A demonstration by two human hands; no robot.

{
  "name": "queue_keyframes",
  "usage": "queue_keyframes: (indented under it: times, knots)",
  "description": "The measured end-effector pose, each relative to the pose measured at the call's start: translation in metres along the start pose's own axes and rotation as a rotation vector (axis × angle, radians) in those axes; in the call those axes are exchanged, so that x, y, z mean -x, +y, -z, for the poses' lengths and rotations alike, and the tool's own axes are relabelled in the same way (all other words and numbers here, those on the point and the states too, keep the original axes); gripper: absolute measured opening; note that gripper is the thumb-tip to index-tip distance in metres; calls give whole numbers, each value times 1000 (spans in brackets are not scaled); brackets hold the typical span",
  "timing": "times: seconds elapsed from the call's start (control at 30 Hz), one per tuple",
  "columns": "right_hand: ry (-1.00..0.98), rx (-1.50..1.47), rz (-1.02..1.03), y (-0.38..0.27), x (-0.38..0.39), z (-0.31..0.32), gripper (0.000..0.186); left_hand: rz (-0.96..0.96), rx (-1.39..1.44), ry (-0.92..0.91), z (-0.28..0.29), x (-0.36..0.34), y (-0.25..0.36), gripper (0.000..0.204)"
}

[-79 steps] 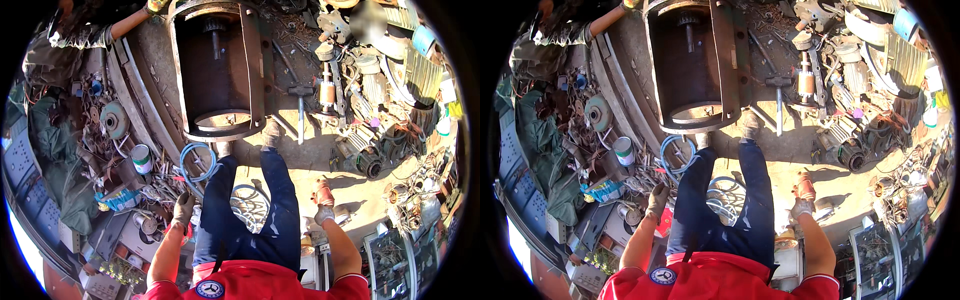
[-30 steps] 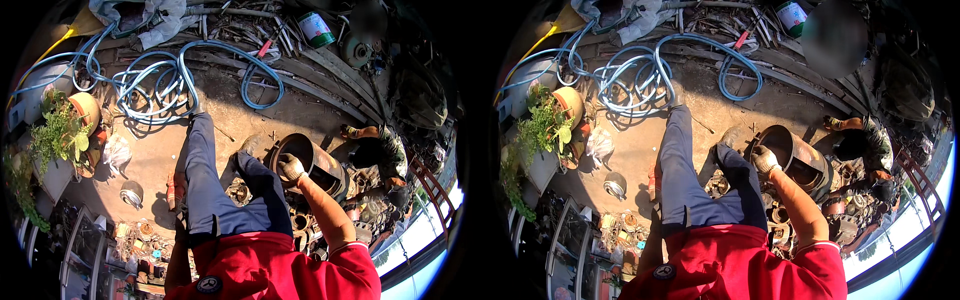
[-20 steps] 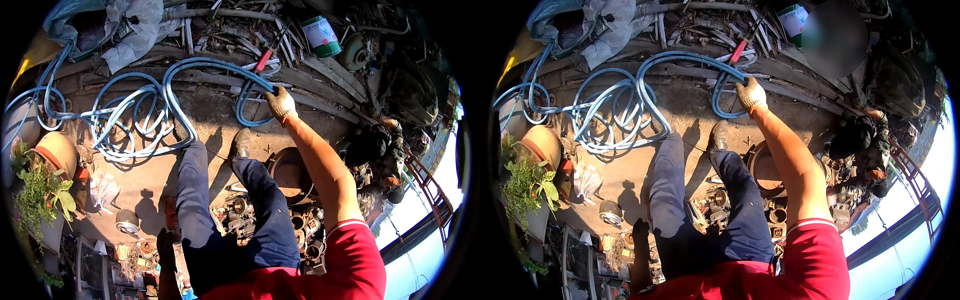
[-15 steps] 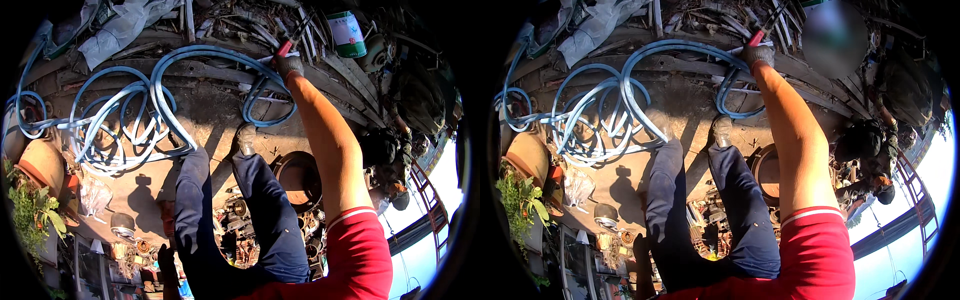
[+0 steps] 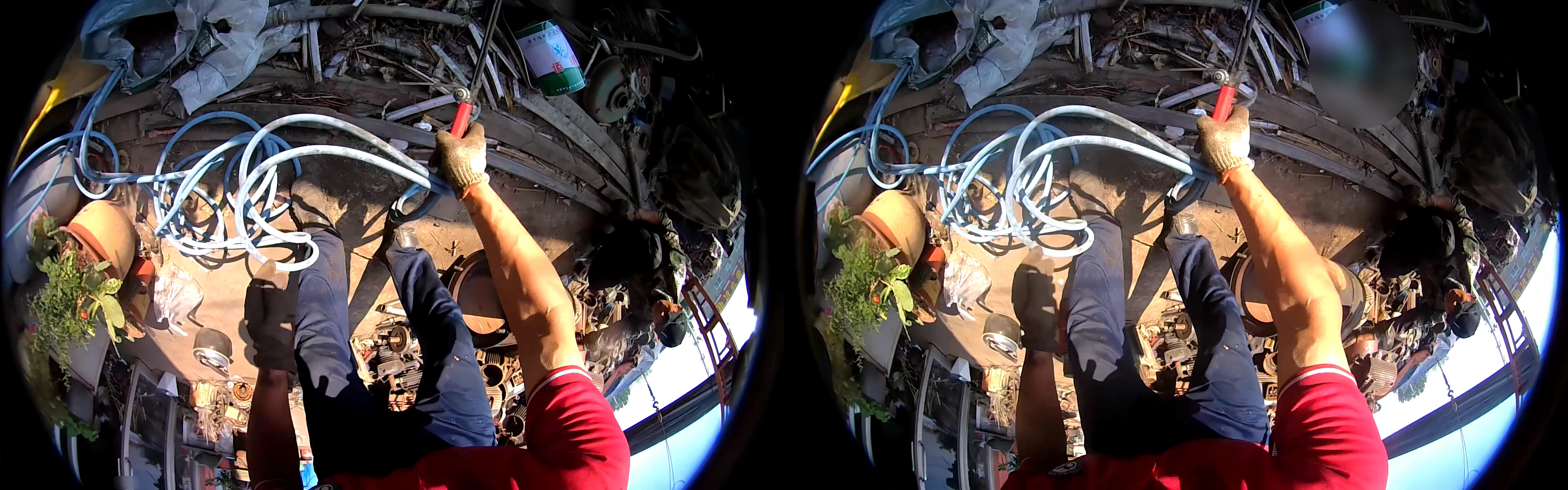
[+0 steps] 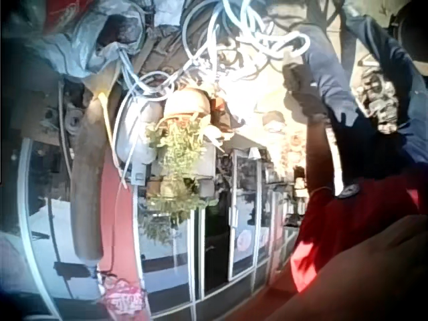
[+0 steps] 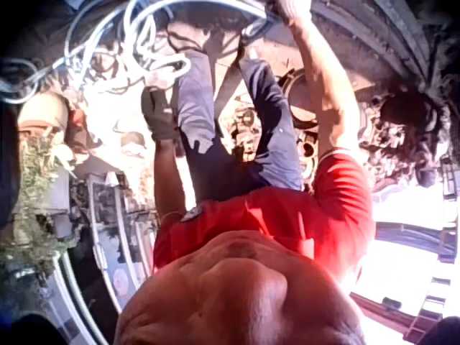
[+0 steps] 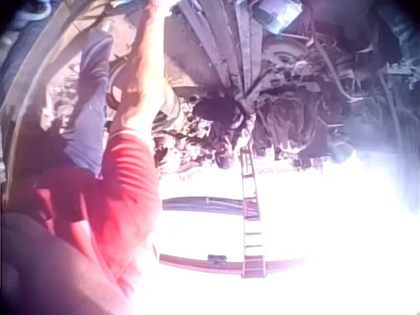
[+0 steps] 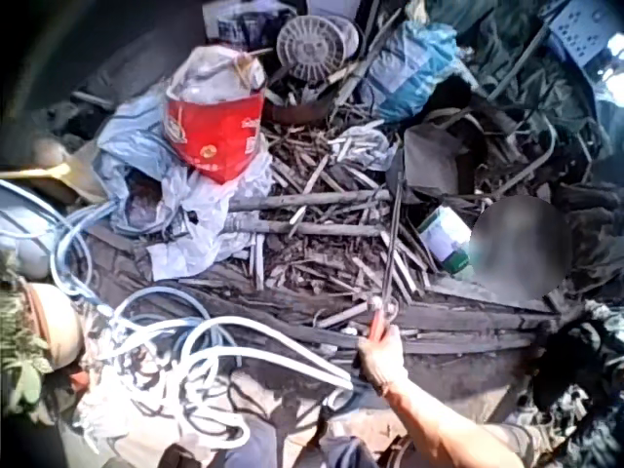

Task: The person uses a hammer and metal rod to strike and adjust a large cylindrical metal part in a cluttered outdoor workshop. They then coil a blue hose and handle a green metal box, moving items around the workspace.

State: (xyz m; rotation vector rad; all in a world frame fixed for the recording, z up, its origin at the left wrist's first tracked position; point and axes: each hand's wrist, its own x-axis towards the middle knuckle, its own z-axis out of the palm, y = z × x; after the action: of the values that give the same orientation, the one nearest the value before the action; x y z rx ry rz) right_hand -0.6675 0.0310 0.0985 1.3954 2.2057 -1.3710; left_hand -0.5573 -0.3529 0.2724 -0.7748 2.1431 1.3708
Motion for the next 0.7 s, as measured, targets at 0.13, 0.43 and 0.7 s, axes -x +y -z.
queue_keyframes:
  times: [0.13,0.43,0.7]
  knots:
    - [-18,81,161,-98,119,59,46,-673,-268,6,-79,-1,181,36]
    - [-190,-45,629,-233,307,127,49,-945,-476,359,-10,109,324,42]
    - [-318,-40,712,-358,417,183,32,-1122,-366,234,104,212,394,45]
